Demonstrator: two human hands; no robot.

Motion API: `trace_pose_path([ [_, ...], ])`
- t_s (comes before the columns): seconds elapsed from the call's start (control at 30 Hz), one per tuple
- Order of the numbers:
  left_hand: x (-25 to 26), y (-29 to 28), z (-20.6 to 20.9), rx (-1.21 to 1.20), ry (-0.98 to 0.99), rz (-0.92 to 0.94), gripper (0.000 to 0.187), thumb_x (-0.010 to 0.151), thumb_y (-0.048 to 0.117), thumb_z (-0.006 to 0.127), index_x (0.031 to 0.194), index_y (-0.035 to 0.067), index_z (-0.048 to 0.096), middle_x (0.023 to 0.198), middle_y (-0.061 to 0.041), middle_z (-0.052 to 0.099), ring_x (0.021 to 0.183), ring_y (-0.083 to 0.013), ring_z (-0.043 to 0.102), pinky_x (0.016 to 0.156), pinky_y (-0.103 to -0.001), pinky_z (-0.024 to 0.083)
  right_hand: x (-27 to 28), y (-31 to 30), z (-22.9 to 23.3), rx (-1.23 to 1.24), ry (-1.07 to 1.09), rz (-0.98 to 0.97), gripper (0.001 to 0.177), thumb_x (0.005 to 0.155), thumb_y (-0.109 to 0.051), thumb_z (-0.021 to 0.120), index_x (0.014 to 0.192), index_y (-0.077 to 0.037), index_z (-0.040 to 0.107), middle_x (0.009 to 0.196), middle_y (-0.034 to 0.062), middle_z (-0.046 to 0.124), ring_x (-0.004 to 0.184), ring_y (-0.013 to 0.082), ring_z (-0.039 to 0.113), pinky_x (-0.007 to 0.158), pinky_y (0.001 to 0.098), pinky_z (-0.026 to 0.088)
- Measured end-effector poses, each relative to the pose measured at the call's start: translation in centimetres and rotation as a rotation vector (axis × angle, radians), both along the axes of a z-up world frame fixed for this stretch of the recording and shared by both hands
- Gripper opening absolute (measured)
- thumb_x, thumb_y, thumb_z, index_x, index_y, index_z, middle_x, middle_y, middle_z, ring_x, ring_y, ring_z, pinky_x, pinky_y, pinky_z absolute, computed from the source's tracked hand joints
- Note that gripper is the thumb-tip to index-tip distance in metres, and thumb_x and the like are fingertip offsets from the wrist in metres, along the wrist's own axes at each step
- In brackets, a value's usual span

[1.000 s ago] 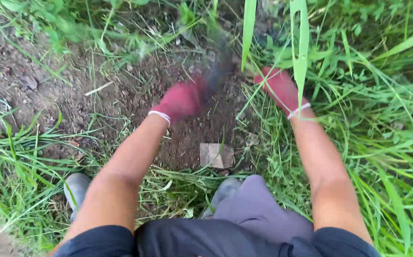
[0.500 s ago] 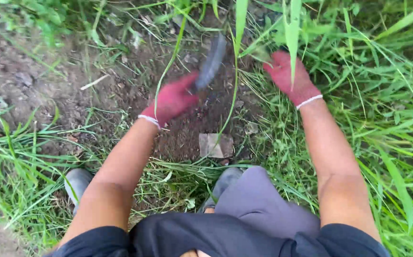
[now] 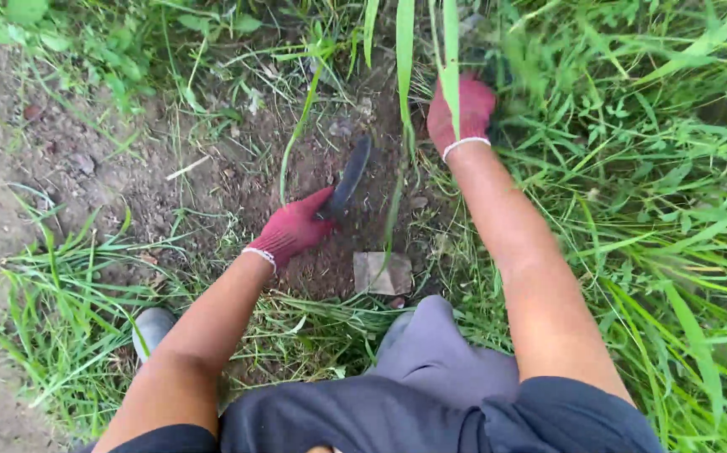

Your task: Using a handheld sickle to cut and remove weeds and grass from a dirt area.

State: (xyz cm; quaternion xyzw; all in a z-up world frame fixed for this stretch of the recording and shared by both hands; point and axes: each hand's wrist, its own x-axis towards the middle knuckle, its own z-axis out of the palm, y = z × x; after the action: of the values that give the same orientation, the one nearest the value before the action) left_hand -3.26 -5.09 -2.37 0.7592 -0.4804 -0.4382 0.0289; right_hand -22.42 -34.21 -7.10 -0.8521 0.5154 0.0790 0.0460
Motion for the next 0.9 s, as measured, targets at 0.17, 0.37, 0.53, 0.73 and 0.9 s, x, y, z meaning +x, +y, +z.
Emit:
trace_pose_path([
  [0.17, 0.1, -3.3, 3.0, -0.123, -0.018, 0.076, 0.082, 0.082, 0.040, 0.073, 0.156, 0.026, 0.040, 0.131, -0.019, 0.067, 0.116, -0.0398, 0.066, 0.099, -0.048, 0.052, -1.7, 0.3, -1.1, 0.193, 0.022, 0.036, 0.030, 0.100, -0.021, 0.050, 0.104, -0.008, 0.076, 0.098, 0.0216, 0.075, 0.087, 0.0398, 0.075, 0.069, 0.0524, 0.059],
  [0.37, 0.9, -8.9, 6.9, -0.360, -0.050, 0.082, 0.085, 0.082, 0.034, 0.077, 0.158, 0.027, 0.039, 0.132, -0.019, 0.068, 0.118, -0.0385, 0.067, 0.097, -0.045, 0.054, -2.7, 3.8, 4.9, 0.354, 0.116, 0.206, 0.030, 0.095, -0.023, 0.051, 0.104, -0.006, 0.075, 0.105, 0.0240, 0.074, 0.092, 0.0403, 0.074, 0.077, 0.0515, 0.060],
  [0.53, 0.1, -12.8, 4.4, -0.735, 0.082, 0.093, 0.085, 0.087, 0.032, 0.079, 0.159, 0.023, 0.035, 0.144, -0.022, 0.062, 0.123, -0.0378, 0.068, 0.098, -0.043, 0.055, -5.5, 8.5, 6.4, 0.560, 0.228, 0.220, 0.032, 0.090, -0.022, 0.055, 0.110, -0.008, 0.075, 0.113, 0.0207, 0.074, 0.102, 0.0386, 0.073, 0.089, 0.0507, 0.058],
  [0.73, 1.0, -13.1, -3.6, -0.218, -0.256, -0.461, 0.063, 0.097, 0.018, 0.061, 0.154, 0.036, 0.044, 0.118, -0.023, 0.070, 0.104, -0.0430, 0.067, 0.090, -0.052, 0.054, -11.5, 13.5, 2.8, 0.583, 0.205, 0.434, 0.031, 0.083, -0.016, 0.056, 0.110, -0.010, 0.070, 0.109, 0.0178, 0.075, 0.102, 0.0379, 0.073, 0.087, 0.0500, 0.059],
  [0.9, -0.4, -12.8, 3.0, -0.663, -0.163, -0.019, 0.065, 0.094, 0.030, 0.063, 0.156, 0.024, 0.043, 0.114, -0.020, 0.072, 0.101, -0.0423, 0.069, 0.081, -0.052, 0.055, -11.4, 14.4, 6.9, 0.449, 0.131, 0.320, 0.023, 0.089, -0.028, 0.062, 0.107, -0.016, 0.071, 0.135, 0.0149, 0.061, 0.100, 0.0344, 0.070, 0.084, 0.0491, 0.058],
])
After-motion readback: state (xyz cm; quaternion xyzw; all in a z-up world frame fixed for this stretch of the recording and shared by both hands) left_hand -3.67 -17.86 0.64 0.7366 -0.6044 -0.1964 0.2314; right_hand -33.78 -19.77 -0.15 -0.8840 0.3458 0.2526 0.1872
